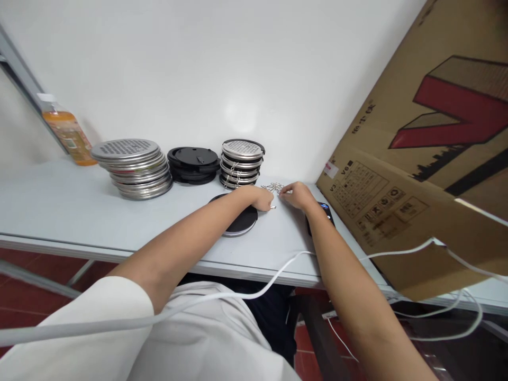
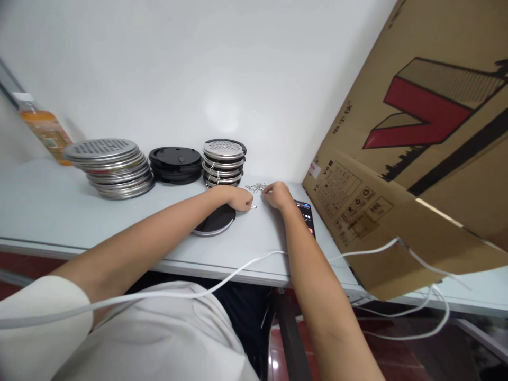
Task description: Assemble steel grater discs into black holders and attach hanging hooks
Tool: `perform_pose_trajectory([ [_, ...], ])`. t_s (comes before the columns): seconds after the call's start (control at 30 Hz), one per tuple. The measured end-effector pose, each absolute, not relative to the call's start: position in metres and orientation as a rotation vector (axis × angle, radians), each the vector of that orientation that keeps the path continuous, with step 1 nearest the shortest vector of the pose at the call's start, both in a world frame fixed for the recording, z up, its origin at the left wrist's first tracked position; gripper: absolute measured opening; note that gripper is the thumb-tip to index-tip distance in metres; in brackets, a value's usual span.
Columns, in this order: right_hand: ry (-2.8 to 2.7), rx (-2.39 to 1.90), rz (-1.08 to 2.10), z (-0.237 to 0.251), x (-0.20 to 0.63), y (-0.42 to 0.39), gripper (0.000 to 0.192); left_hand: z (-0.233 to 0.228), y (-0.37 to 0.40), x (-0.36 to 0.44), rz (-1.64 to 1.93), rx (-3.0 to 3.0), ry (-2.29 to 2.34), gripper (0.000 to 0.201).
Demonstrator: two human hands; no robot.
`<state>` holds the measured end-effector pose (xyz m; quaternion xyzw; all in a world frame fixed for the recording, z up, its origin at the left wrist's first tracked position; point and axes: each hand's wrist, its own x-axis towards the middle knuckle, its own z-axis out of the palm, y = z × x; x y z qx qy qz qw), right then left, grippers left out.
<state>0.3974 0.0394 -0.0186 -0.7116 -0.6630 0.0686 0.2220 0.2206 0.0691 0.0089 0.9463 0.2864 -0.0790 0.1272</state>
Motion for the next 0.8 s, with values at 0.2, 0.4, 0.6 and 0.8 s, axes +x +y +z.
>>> perform_pose_trajectory([
  [0.2, -1.693, -1.374, 0.61, -0.011, 0.384, 0.034, 0.022, 0.019, 0.069, 0.189, 0.114, 2.66, 0.732, 0.005],
  [0.4, -1.489, -0.912, 1.011, -0.002, 0.353, 0.022, 0.036, 0.027, 0.058, 0.133, 0.691, 2.233, 0.62, 0.022],
  [0.6, -1.456, -0.767, 1.027, -0.007, 0.325, 0.018, 0.034, 0.005, 0.053, 0.118, 1.065, 1.904, 0.678, 0.022],
  [0.8, -1.461, -0.812, 1.064, -0.016, 0.312, 0.018, 0.04, -0.01, 0.047, 0.113, 1.09, 2.132, 0.745, 0.024],
])
